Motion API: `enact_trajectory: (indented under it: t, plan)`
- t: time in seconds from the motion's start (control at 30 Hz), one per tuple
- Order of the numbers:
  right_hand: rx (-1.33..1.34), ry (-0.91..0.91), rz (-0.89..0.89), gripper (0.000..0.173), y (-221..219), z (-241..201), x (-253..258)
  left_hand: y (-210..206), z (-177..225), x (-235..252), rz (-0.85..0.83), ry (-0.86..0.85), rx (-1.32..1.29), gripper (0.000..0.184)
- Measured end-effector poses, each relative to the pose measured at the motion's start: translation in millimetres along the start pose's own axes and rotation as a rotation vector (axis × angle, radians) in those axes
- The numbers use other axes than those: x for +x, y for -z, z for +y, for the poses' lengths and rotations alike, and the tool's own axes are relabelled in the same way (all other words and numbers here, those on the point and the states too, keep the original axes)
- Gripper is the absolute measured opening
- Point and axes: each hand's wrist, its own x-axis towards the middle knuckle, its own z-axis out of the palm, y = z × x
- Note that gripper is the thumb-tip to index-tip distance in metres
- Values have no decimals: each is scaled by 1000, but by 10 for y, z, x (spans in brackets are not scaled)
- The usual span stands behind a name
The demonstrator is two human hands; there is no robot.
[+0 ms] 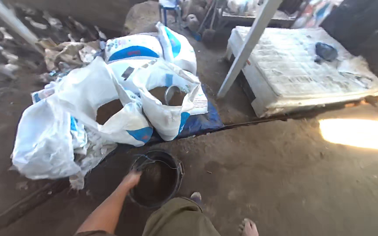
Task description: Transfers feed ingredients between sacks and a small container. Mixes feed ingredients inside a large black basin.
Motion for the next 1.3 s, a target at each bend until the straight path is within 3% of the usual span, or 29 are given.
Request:
enact_trajectory:
  t: [0.1,0.17,0.27,0.33,0.43,0.53,0.6,0.67,0.73,0.8,0.93,1.03,1.17,1.3]
  plan:
    - [-248,456,-72,37,-272,-1537,575,-47,1244,-397,9,-293,-52,57]
    - [-355,745,-163,37,-613,-2771,444,-27,1774,-707,41,-382,-151,59]
    - [-491,1101,-408,39,-1461,-4352,-86,-33,2251,-759,72,-350,-448,61]
    - [-631,1296,-556,37,-2176,-5045,-377,-106,2511,-589,53,-284,-637,67]
    - [-909,1556,-705,35,-3538,-5688,-399,-124,2957,-196,90,-172,-831,83]
    - [-1235,1679,-759,51,-5034,-6040,-42,-81,3333,310,215,-31,-967,91]
    - [-1514,1712,-779,58,-5846,-6205,195,-33,3546,631,324,68,-1049,79]
    - [-1775,1742,-843,48,-6392,-6278,376,13,3669,794,357,155,-1074,58]
    - [-1851,1768,-942,39,-6605,-6286,560,39,3792,810,380,215,-1062,40]
    - [-1821,1721,-995,41,-6559,-6494,474,47,3891,806,428,247,-1150,39]
    - [-1333,1876,-902,48,-6339,-6857,336,-33,4005,859,610,206,-1374,41]
    - [-1232,1914,-832,53,-6591,-6736,454,-50,4080,941,752,230,-1403,35]
    - [-1407,1661,-696,43,-7058,-6482,592,-141,4059,1062,841,190,-1496,32]
    - [-1535,1429,-921,47,-7390,-6156,883,-107,4036,1140,829,150,-1614,30]
